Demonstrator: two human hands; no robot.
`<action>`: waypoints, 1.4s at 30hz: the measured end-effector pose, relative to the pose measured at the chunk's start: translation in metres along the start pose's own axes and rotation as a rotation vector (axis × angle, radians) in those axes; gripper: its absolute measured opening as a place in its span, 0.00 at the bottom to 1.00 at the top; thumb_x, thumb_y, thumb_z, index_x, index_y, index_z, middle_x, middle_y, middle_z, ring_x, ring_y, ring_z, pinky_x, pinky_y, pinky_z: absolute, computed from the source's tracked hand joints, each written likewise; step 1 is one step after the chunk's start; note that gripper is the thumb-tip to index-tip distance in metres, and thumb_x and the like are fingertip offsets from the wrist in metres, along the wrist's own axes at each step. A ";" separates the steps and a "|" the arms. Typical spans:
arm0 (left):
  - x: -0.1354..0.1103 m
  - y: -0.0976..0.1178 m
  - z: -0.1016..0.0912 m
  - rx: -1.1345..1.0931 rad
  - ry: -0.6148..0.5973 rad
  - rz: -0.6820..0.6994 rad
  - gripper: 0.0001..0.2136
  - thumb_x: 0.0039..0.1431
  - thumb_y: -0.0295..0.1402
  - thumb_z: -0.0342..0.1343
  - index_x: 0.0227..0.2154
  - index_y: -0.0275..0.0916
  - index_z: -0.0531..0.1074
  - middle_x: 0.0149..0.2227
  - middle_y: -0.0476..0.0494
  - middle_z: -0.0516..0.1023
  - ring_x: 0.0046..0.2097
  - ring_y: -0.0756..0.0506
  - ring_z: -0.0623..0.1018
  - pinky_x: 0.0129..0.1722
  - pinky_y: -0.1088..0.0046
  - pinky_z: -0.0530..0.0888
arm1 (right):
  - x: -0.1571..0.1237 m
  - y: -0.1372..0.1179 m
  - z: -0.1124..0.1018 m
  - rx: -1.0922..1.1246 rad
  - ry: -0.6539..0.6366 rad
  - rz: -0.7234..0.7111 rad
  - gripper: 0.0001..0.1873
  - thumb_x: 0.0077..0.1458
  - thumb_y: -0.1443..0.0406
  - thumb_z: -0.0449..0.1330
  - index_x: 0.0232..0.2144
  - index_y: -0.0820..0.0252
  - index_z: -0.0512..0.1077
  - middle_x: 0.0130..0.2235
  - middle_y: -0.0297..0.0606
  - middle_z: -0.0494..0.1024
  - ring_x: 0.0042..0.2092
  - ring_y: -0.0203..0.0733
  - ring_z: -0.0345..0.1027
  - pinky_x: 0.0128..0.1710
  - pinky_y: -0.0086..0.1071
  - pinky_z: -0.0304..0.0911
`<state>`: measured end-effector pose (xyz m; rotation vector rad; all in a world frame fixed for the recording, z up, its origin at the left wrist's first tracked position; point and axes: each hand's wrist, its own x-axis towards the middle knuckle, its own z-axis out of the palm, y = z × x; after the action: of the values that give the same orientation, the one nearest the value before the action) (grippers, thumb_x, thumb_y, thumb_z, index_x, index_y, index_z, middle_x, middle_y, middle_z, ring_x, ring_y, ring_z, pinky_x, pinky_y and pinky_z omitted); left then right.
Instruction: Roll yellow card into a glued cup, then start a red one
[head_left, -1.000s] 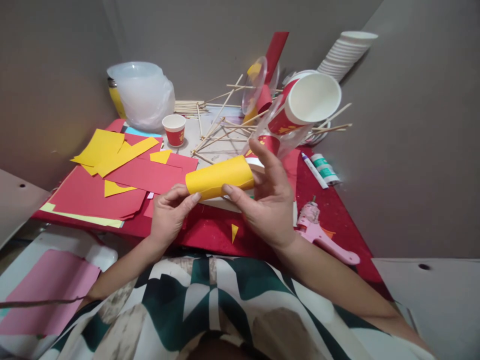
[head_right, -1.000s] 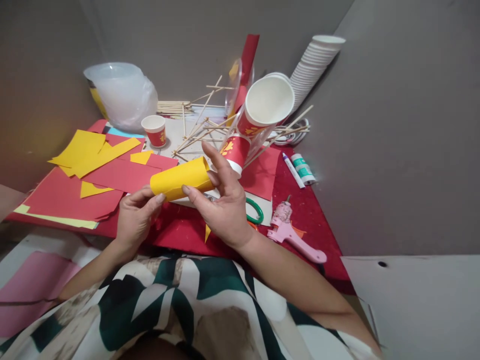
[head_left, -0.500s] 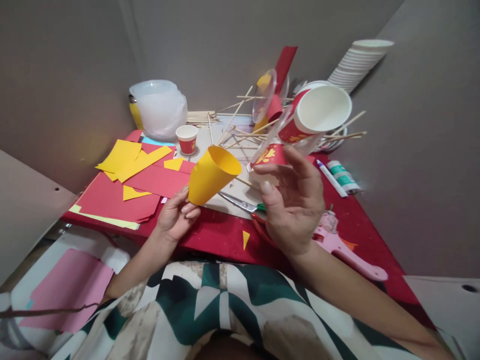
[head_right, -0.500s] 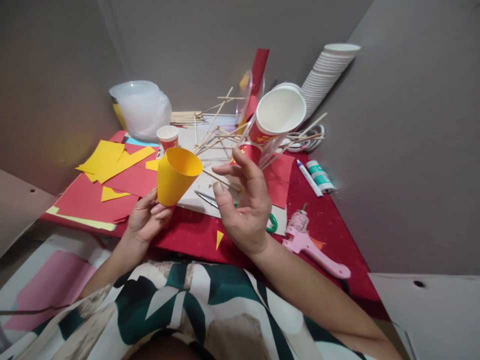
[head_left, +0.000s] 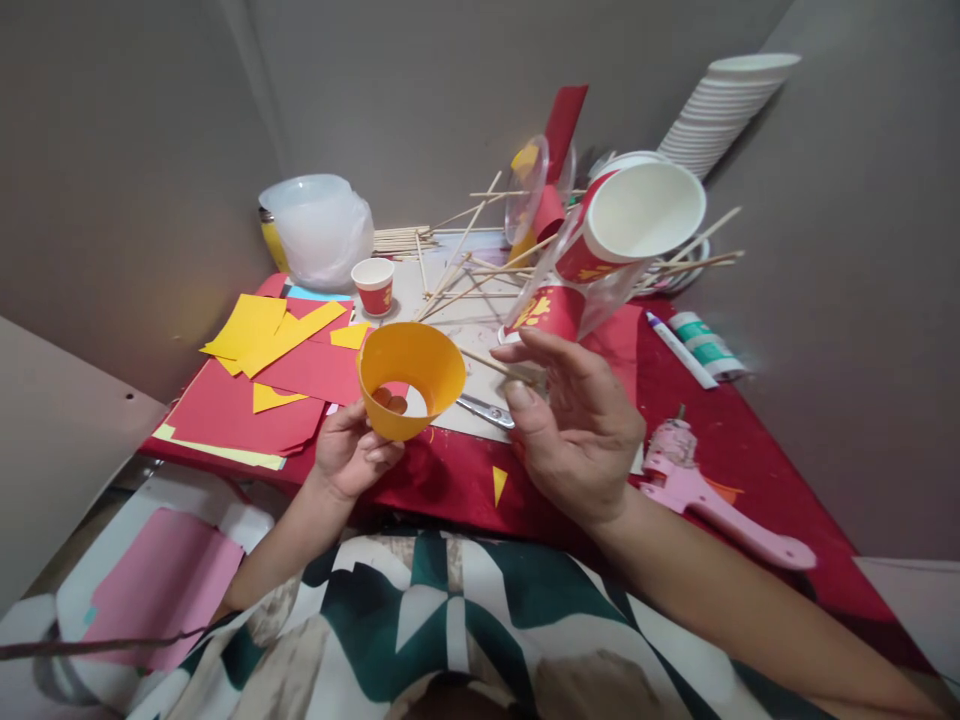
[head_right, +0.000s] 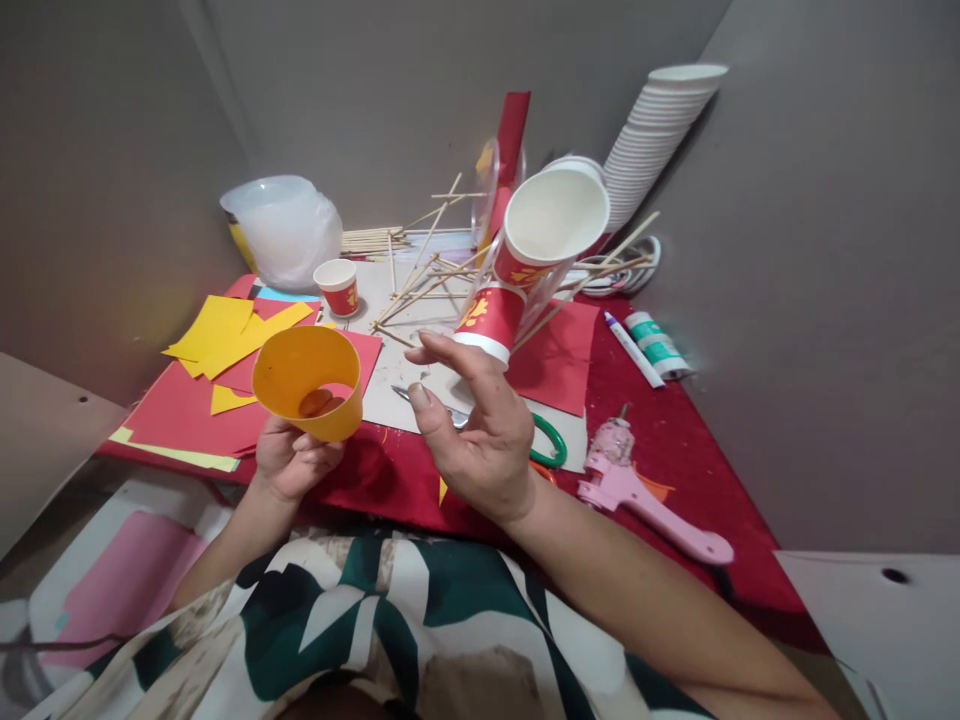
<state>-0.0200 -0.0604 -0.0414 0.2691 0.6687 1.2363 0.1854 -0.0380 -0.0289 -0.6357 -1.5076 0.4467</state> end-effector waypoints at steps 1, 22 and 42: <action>0.000 0.000 0.000 -0.002 -0.014 -0.026 0.07 0.51 0.30 0.60 0.25 0.36 0.67 0.21 0.55 0.61 0.17 0.60 0.54 0.16 0.86 0.56 | 0.001 0.000 0.000 0.006 0.007 -0.008 0.24 0.59 0.66 0.62 0.57 0.50 0.70 0.46 0.41 0.80 0.49 0.49 0.75 0.52 0.49 0.72; 0.010 -0.014 0.002 0.154 -0.070 -0.185 0.07 0.43 0.25 0.67 0.26 0.33 0.74 0.19 0.55 0.65 0.15 0.61 0.58 0.12 0.87 0.60 | 0.036 -0.006 -0.028 -0.350 -0.568 -0.265 0.10 0.55 0.58 0.67 0.40 0.32 0.78 0.52 0.23 0.79 0.60 0.48 0.67 0.61 0.54 0.63; -0.006 0.004 -0.022 0.805 -0.157 0.552 0.18 0.49 0.28 0.68 0.45 0.41 0.78 0.41 0.44 0.81 0.41 0.49 0.80 0.41 0.76 0.78 | 0.030 0.006 -0.028 -0.192 -0.622 -0.347 0.14 0.59 0.65 0.63 0.48 0.58 0.77 0.40 0.44 0.85 0.42 0.46 0.81 0.42 0.39 0.73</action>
<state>-0.0378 -0.0686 -0.0543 1.2732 0.9702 1.3874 0.2152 -0.0174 -0.0080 -0.3786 -2.2268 0.2374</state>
